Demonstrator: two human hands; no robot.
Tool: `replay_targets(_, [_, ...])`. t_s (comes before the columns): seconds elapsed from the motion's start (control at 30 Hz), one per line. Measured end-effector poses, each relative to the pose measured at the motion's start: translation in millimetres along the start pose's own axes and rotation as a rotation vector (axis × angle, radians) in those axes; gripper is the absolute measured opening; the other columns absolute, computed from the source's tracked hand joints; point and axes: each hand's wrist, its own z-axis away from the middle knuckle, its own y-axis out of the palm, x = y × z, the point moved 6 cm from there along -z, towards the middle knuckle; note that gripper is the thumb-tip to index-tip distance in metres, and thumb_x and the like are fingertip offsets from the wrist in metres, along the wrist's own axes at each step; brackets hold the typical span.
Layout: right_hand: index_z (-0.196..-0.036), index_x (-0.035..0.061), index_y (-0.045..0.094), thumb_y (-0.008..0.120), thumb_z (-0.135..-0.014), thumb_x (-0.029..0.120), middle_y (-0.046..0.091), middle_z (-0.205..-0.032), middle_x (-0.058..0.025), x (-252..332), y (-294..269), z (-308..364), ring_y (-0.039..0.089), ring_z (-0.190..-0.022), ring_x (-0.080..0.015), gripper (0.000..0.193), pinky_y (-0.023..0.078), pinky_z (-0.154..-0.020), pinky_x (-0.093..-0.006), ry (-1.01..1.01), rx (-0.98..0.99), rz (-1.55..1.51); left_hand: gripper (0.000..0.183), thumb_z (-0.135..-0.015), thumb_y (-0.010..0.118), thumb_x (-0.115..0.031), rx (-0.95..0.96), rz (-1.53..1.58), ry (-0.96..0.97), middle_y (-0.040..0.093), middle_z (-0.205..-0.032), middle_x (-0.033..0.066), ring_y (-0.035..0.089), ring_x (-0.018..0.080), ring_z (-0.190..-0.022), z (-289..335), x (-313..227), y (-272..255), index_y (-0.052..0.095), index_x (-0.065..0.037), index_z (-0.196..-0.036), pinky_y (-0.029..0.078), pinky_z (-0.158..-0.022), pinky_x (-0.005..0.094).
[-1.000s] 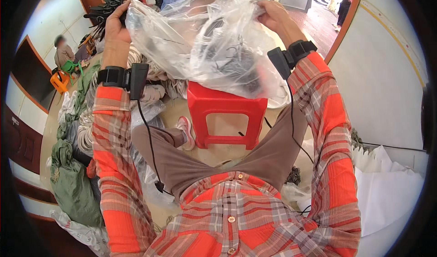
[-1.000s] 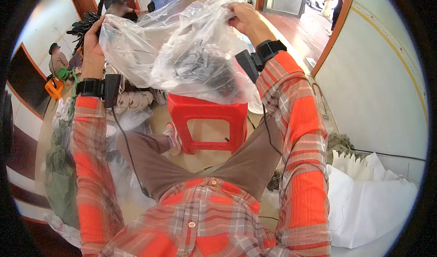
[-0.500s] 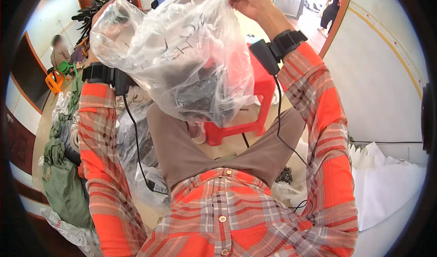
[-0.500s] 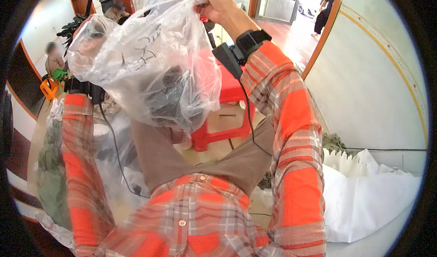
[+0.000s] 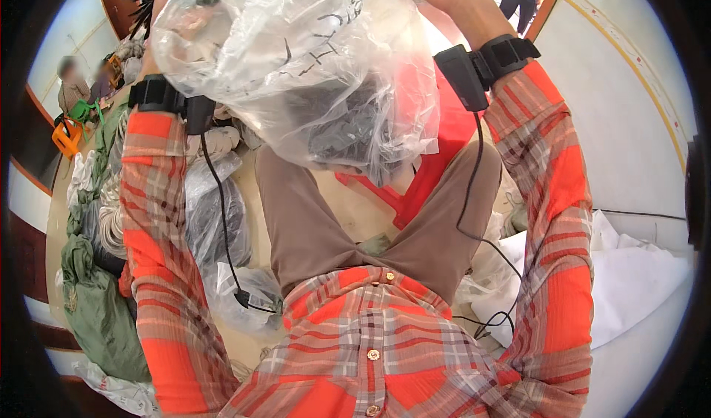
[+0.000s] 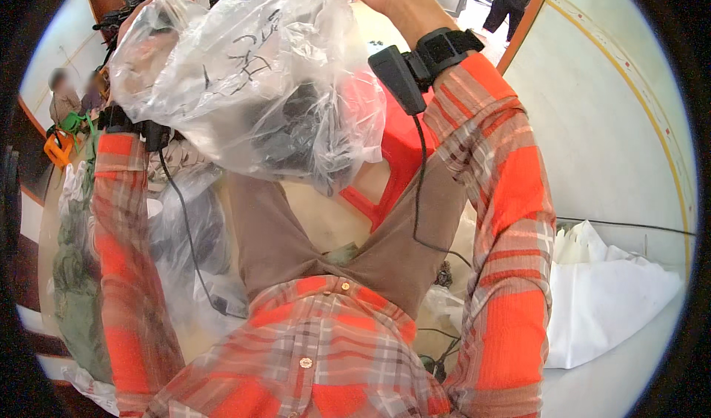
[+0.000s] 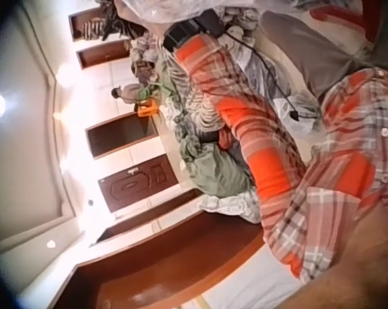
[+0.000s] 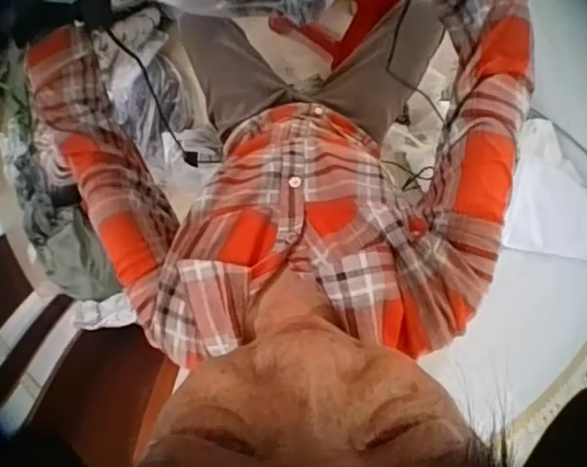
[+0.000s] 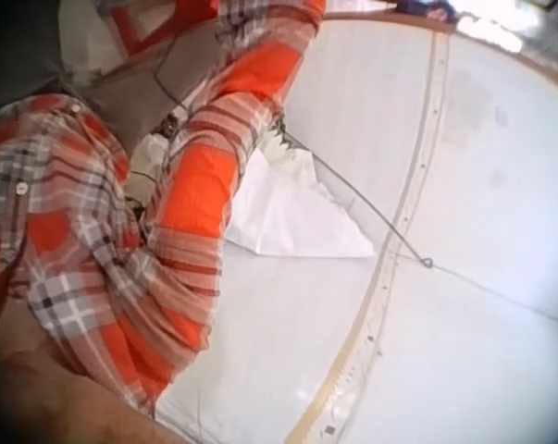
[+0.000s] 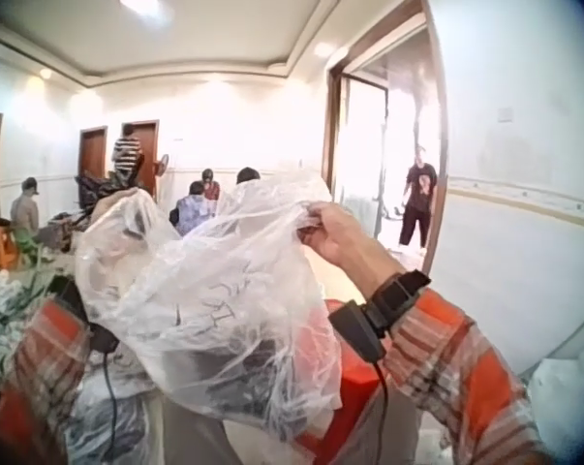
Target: Sort and organize black shoe components from a plastic bag.
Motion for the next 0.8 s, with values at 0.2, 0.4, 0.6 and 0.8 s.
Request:
replay_targets(0.2, [-0.093, -0.0025, 0.048, 0.039, -0.085, 0.001, 0.053, -0.078, -0.0099, 5, -10, -20, 0.049, -0.059, -0.0183, 0.012, 0.045, -0.058, -0.0340, -0.064, 0.014, -0.076, 0.023, -0.081, 0.059, -0.014, -0.136, -0.083, -0.037, 0.063, -0.092, 0.0109, 0.063, 0.0190, -0.083, -38, 7, 11, 0.059, 0.000, -0.099, 0.052, -0.077, 0.0319])
replay_targets(0.4, [-0.091, -0.0019, 0.048, 0.040, -0.085, 0.001, 0.052, -0.073, -0.0097, -20, 2, -14, 0.048, -0.056, -0.0188, 0.011, 0.044, -0.059, -0.0386, -0.058, 0.056, -0.105, 0.022, -0.081, 0.059, -0.018, -0.301, -0.163, -0.047, 0.065, -0.088, 0.0114, 0.064, 0.0194, -0.081, -8, 1, 27, 0.061, 0.001, -0.093, 0.052, -0.077, 0.0325])
replay_targets(0.6, [-0.109, -0.0053, 0.049, 0.042, -0.083, 0.002, 0.055, -0.108, -0.0154, -53, 25, 21, 0.055, -0.097, -0.0263, 0.028, 0.045, -0.087, -0.0424, 0.053, 0.083, 0.050, 0.019, -0.081, 0.058, -0.024, -0.434, -0.107, -0.092, 0.062, -0.066, 0.0065, 0.058, 0.0183, -0.049, 15, 2, 5, 0.063, -0.006, -0.074, 0.047, -0.043, 0.0273])
replay_targets(0.8, [-0.101, -0.0033, 0.052, 0.046, -0.079, 0.007, 0.057, -0.099, -0.0125, -125, -6, 36, 0.058, -0.086, -0.0245, 0.025, 0.049, -0.072, -0.0427, 0.154, 0.100, 0.061, 0.013, -0.074, 0.057, -0.016, -0.545, 0.432, -0.550, 0.061, -0.064, 0.0100, 0.059, 0.0231, -0.055, 84, 70, 29, 0.061, -0.003, -0.071, 0.050, -0.055, 0.0337])
